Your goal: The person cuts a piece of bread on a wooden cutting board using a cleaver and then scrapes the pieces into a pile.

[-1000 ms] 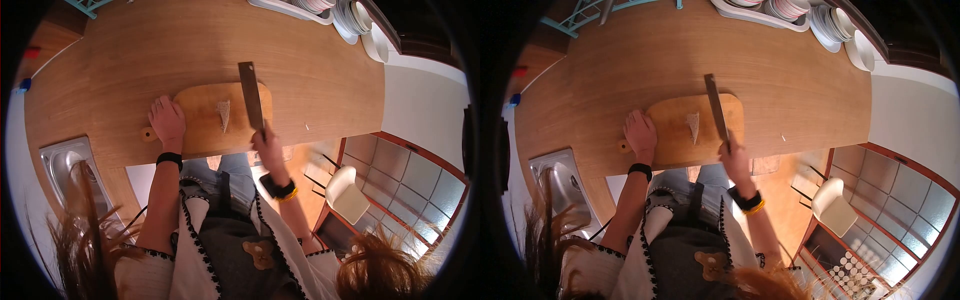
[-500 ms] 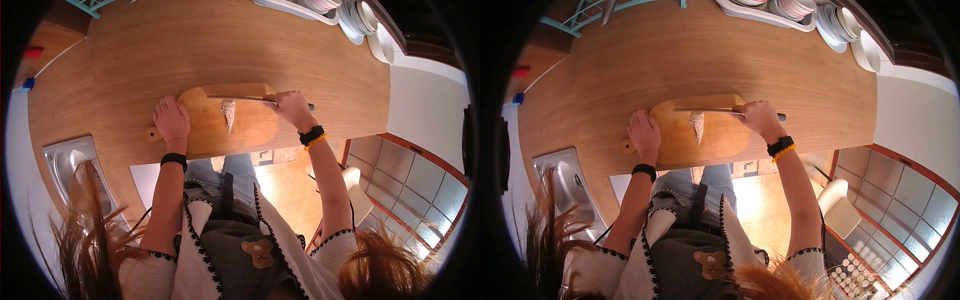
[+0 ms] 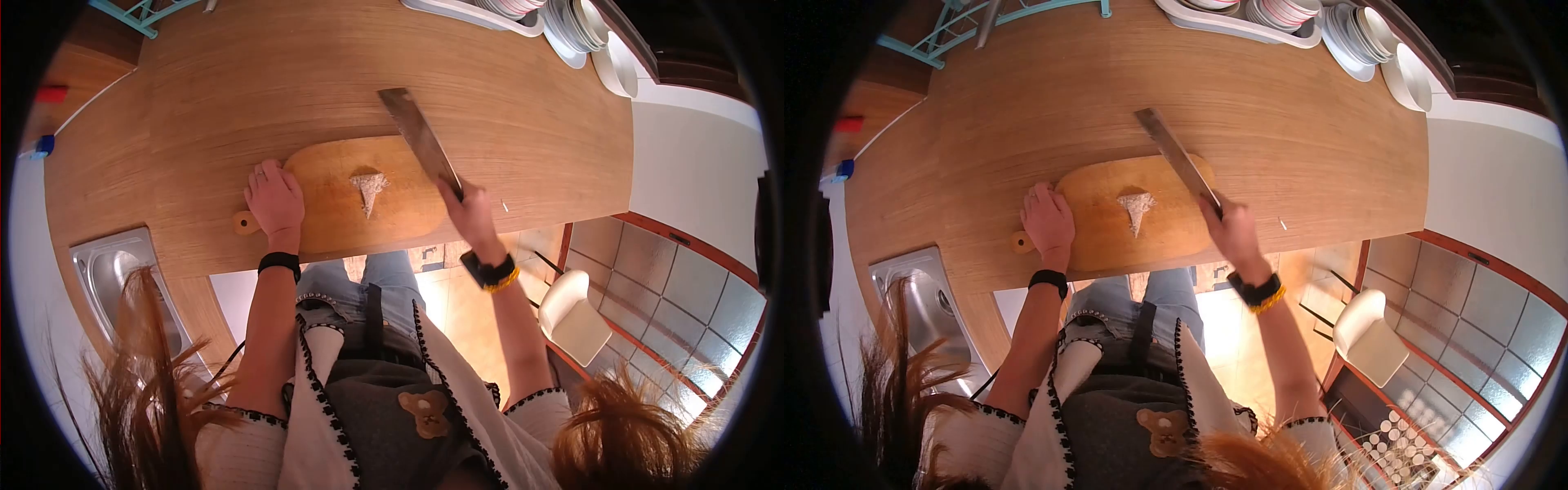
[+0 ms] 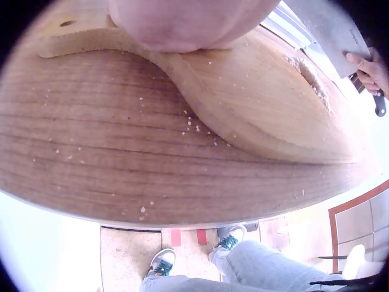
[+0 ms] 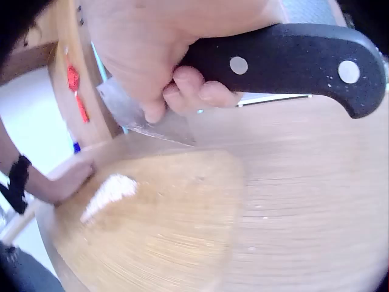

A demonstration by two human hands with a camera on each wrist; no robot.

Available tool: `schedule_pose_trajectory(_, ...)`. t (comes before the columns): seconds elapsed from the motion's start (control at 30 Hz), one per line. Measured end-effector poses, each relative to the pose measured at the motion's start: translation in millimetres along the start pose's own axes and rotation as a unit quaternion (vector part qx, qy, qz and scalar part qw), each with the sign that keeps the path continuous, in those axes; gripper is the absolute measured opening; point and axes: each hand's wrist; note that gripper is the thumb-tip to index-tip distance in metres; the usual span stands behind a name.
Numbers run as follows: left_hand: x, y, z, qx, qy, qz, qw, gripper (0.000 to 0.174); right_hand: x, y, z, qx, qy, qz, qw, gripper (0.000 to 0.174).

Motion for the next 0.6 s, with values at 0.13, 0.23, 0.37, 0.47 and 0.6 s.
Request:
schedule_pose_trajectory(0.13,-0.5,-1.6,0.6,0.000,0.015,0.003,1.000,0.007,-56.4,-24.1,27.4,0.215,-0.038,0.233,0.948,0.018)
schedule_pose_trajectory(0.23,-0.9,-1.0,1.4,0.002,0.025,0.008,1.000,0.008,-85.4,-52.8,42.4,0.250,-0.027,0.204,0.946,0.021)
schedule_pose_trajectory(0.37,-0.5,-1.8,0.2,-0.001,0.004,-0.002,1.000,0.009,-99.9,-76.1,71.5,0.151,-0.055,0.172,0.972,0.035)
schedule_pose_trajectory(0.47,-0.6,-3.9,1.6,-0.002,0.010,0.002,1.000,0.011,-96.3,-93.6,86.4,0.135,-0.072,0.164,0.974,0.029)
schedule_pose_trajectory(0.6,-1.4,-4.9,2.8,0.006,-0.014,-0.002,1.000,0.012,-84.4,-102.5,90.2,0.131,-0.083,0.153,0.976,0.033)
Point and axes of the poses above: each hand's wrist, its own x-axis towards the middle knuckle, its own z-axis out of the palm, y = z × x
